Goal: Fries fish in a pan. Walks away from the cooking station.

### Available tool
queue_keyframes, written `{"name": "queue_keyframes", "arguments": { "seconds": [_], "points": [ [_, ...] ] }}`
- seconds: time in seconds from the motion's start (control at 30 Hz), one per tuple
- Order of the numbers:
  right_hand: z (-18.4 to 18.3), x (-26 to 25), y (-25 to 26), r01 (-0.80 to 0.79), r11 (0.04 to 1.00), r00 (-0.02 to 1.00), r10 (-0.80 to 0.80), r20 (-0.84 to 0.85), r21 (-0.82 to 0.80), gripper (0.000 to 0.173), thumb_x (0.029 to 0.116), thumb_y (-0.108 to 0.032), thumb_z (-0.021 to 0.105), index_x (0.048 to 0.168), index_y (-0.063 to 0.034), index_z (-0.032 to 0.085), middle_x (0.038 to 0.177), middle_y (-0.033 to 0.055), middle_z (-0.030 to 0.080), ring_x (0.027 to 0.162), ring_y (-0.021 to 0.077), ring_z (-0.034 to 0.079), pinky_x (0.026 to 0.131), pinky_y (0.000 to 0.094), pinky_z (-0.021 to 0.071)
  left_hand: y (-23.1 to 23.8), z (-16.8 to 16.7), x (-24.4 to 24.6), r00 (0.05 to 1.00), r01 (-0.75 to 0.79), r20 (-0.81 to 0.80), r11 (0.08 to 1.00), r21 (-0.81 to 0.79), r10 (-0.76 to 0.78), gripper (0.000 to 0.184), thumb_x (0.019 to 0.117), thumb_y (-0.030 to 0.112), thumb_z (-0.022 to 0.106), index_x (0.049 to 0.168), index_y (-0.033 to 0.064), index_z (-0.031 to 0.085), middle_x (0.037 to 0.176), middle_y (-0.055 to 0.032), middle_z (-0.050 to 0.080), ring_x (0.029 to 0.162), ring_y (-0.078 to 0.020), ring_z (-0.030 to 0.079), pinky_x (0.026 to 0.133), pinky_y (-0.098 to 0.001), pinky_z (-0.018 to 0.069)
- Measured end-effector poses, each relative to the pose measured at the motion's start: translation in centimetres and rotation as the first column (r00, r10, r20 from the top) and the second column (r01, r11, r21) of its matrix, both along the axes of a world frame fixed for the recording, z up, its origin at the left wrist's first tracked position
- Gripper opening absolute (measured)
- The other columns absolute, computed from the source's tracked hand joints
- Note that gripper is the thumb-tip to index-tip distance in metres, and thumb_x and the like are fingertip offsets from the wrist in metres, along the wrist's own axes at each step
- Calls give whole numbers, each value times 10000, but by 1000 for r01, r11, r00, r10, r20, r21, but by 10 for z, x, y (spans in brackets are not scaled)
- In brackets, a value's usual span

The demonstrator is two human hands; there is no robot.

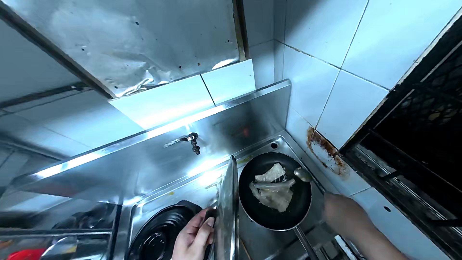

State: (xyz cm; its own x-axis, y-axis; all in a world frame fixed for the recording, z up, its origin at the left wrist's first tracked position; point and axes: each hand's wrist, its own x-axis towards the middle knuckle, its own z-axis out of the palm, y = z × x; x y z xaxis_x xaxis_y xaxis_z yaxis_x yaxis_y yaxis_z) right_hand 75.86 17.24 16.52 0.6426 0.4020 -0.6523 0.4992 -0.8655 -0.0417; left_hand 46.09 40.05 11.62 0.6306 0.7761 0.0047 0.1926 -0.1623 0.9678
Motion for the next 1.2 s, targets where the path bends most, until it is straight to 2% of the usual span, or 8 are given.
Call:
{"name": "queue_keyframes", "arguments": {
  "seconds": [0.13, 0.3, 0.37, 0.47, 0.53, 0.8, 0.97, 1.2],
  "points": [
    [-21, 31, 24, -31, 996, 997, 25, 68, 88, 359, 1019, -265, 518, 1260, -24, 630, 1177, 223, 681, 1131, 402, 660, 918, 596, 530, -6, 0, -6, 1000, -8, -2, 1000, 2, 8, 270, 1012, 85, 504, 1219, -1, 655, 828, 16, 705, 607, -67, 622, 563, -244, 555],
    [-48, 63, 51, -225, 971, 958, 206, 197, 79, 231, 1006, -162, 553, 1192, -86, 668, 1109, 187, 704, 1053, 401, 686, 841, 592, 559, -12, 1, -14, 1000, -11, -21, 1000, 11, 11, 273, 1007, 78, 521, 1230, -2, 656, 824, 13, 706, 607, -76, 622, 561, -250, 552],
    [-59, 72, 53, -287, 953, 936, 258, 241, 93, 230, 1012, -174, 550, 1198, -140, 682, 1079, 163, 718, 1018, 389, 698, 805, 585, 567, -14, 1, -18, 1000, -16, -15, 1000, 14, 16, 269, 1006, 78, 518, 1224, 3, 658, 825, 14, 705, 605, -73, 619, 560, -245, 550],
    [-62, 83, 48, -335, 938, 925, 309, 221, 89, 293, 1039, -236, 524, 1287, -218, 679, 1124, 148, 724, 1048, 381, 695, 837, 598, 556, -14, 2, -23, 1000, -15, -8, 999, 28, 16, 272, 1011, 79, 513, 1228, -2, 655, 844, 9, 711, 614, -71, 625, 569, -247, 557],
    [-54, 86, 38, -324, 942, 934, 305, 186, 85, 284, 1035, -258, 537, 1264, -208, 697, 1139, 149, 719, 1068, 388, 683, 859, 608, 548, -15, 2, -26, 999, -29, -15, 999, 29, 29, 272, 1012, 82, 508, 1225, 3, 657, 844, 16, 710, 616, -68, 628, 572, -246, 560],
    [-45, 95, -10, -207, 964, 978, 211, -3, 167, 293, 1016, -255, 582, 1259, -178, 728, 1150, 123, 726, 1078, 325, 682, 944, 584, 528, -15, -9, -30, 1000, -4, 15, 1000, 28, 4, 248, 1018, 117, 524, 1193, 31, 678, 780, 16, 684, 583, -80, 609, 544, -253, 549],
    [-43, 90, -31, 42, 974, 976, 8, -219, 222, 281, 1018, -251, 607, 1232, -106, 718, 940, 102, 715, 762, 215, 669, 766, 449, 561, -18, -8, -30, 999, -12, -34, 1000, 27, 13, 266, 1019, 112, 511, 1216, 22, 664, 806, 23, 694, 598, -72, 618, 556, -250, 556],
    [-64, 92, -41, 198, 921, 927, -65, -370, 335, 256, 1022, -221, 626, 1212, -71, 710, 908, 90, 689, 735, 172, 624, 734, 384, 537, -23, -12, -26, 999, -37, -22, 999, 1, 37, 261, 1013, 115, 517, 1203, 21, 671, 817, 16, 699, 609, -70, 625, 556, -246, 557]
  ]
}}
